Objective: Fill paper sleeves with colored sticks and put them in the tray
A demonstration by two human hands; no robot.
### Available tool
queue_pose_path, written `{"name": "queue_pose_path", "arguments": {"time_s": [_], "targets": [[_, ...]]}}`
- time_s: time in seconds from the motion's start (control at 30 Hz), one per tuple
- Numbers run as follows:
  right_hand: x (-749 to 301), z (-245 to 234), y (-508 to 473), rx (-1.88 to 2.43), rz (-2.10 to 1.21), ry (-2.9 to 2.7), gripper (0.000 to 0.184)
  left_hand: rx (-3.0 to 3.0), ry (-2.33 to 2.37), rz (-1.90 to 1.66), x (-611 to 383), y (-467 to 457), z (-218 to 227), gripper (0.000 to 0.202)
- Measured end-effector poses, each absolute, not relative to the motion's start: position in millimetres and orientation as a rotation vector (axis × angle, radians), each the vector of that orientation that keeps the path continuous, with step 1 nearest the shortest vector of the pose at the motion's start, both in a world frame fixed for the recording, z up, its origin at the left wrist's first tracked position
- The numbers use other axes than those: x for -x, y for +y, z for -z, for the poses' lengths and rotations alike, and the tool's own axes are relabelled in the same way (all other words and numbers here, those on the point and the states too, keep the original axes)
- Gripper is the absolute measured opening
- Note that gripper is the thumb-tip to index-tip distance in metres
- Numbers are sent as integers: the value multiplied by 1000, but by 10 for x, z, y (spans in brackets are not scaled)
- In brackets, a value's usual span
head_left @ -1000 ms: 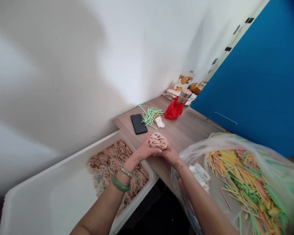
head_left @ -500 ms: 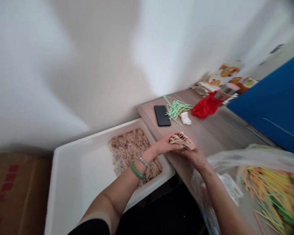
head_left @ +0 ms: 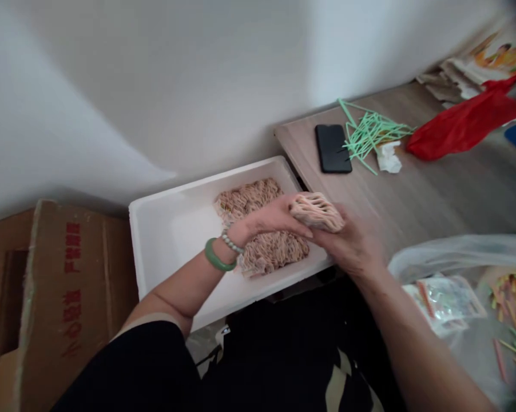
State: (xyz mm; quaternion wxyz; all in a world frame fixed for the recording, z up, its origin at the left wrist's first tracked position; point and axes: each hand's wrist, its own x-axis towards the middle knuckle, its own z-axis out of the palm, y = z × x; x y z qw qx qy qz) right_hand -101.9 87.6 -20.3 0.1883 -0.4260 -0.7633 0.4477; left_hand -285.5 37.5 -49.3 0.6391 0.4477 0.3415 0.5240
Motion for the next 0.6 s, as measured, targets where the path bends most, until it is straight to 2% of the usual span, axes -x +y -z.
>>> {"name": "queue_pose_path", "arguments": {"time_s": [0.13, 0.23, 0.37, 0.47, 0.6], "targets": [[1500, 791, 308, 1194, -1279, -2309, 44, -902, 1099, -1066, 3292, -244, 959, 47], [1687, 1217, -67, 1165, -1414, -2378, 51, -773, 1255, -1004, 3418, -741, 1375, 44], [1810, 1511, -398, 1246, -1673, -2702, 65, -624, 1345, -884, 3428, -1312, 1832, 39], [1899, 1645, -535, 1281, -1607, -3064, 51, -626, 1375, -833, 3380, -1580, 2126, 41], [1995, 1874, -647, 1360, -1543, -3219, 30, -716, 1420, -780, 3257, -1691, 2499, 37]]}}
